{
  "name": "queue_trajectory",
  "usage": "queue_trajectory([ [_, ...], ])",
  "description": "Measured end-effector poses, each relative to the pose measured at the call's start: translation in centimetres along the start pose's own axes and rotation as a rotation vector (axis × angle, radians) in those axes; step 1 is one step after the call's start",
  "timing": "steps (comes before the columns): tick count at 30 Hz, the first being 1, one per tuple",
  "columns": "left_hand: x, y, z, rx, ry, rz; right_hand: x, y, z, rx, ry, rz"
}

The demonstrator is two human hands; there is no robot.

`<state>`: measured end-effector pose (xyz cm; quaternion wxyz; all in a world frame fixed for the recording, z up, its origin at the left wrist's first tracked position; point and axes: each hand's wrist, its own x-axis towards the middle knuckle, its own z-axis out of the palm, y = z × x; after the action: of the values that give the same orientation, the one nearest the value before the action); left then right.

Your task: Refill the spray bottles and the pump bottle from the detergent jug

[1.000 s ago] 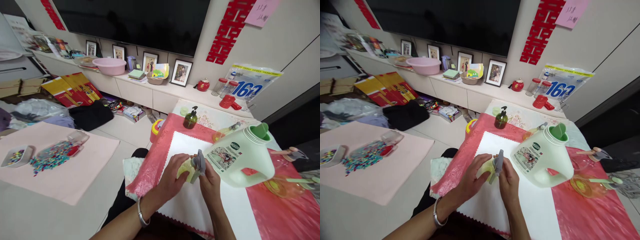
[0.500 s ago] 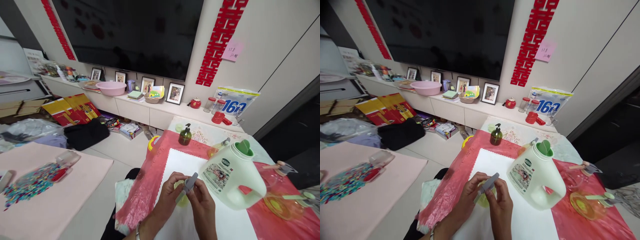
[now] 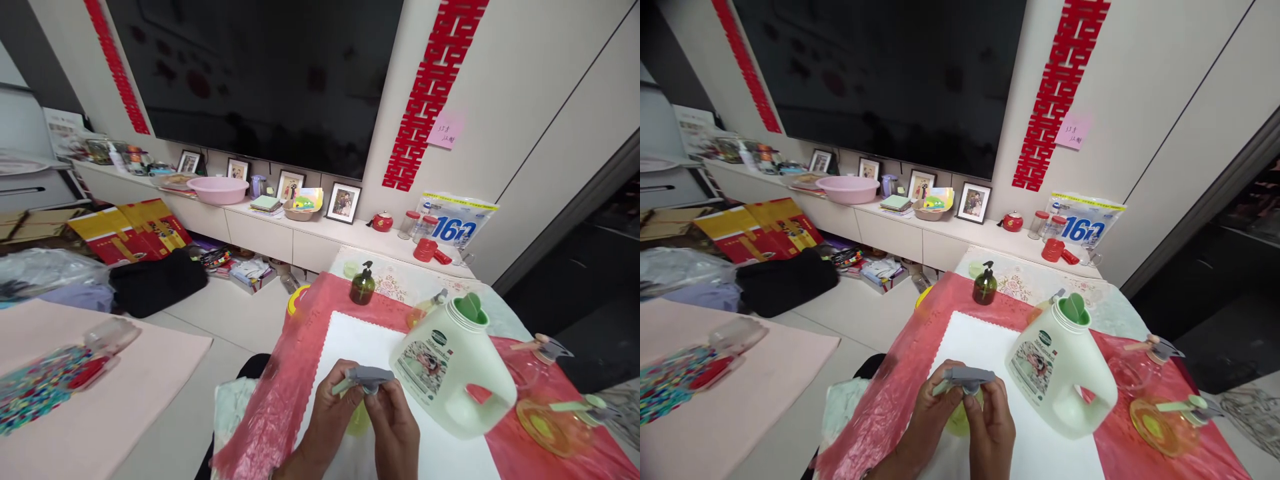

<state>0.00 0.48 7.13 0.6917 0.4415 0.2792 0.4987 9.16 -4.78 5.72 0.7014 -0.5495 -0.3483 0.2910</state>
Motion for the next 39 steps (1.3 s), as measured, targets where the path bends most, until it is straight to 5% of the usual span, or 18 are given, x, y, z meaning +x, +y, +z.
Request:
queue_trajectory([
  [8, 0.6, -1.4, -0.2, -0.072, -0.005, 0.000, 0.1, 1.1, -0.1, 0.059, -0.022, 0.008],
  [17, 0.1, 0.0, 0.1, -0.084, -0.015, -0.037, 0.2, 3.3, -0.9, 0.117, -0.031, -0.001],
  [20, 0.0, 0.1, -0.2, -0.102, -0.055, -0.040, 0.1, 2.4, -0.5, 0.176, -0.068, 0.036],
  [26, 0.0, 0.1, 0.1, -0.082, -0.027, -0.067, 1.0, 0.4, -1.2, -0.079, -0.159, -0.139],
  [33, -0.1, 0.0, 0.0, 0.029, 0.033, 0.057, 0.8, 0.2, -0.5, -0.074, -0.060, -0.044],
  [39, 0.1, -0.2, -0.1, 0.059, 0.012, 0.060, 0.8, -1.0, -0.8, -0.071, -0.178, -0.096],
])
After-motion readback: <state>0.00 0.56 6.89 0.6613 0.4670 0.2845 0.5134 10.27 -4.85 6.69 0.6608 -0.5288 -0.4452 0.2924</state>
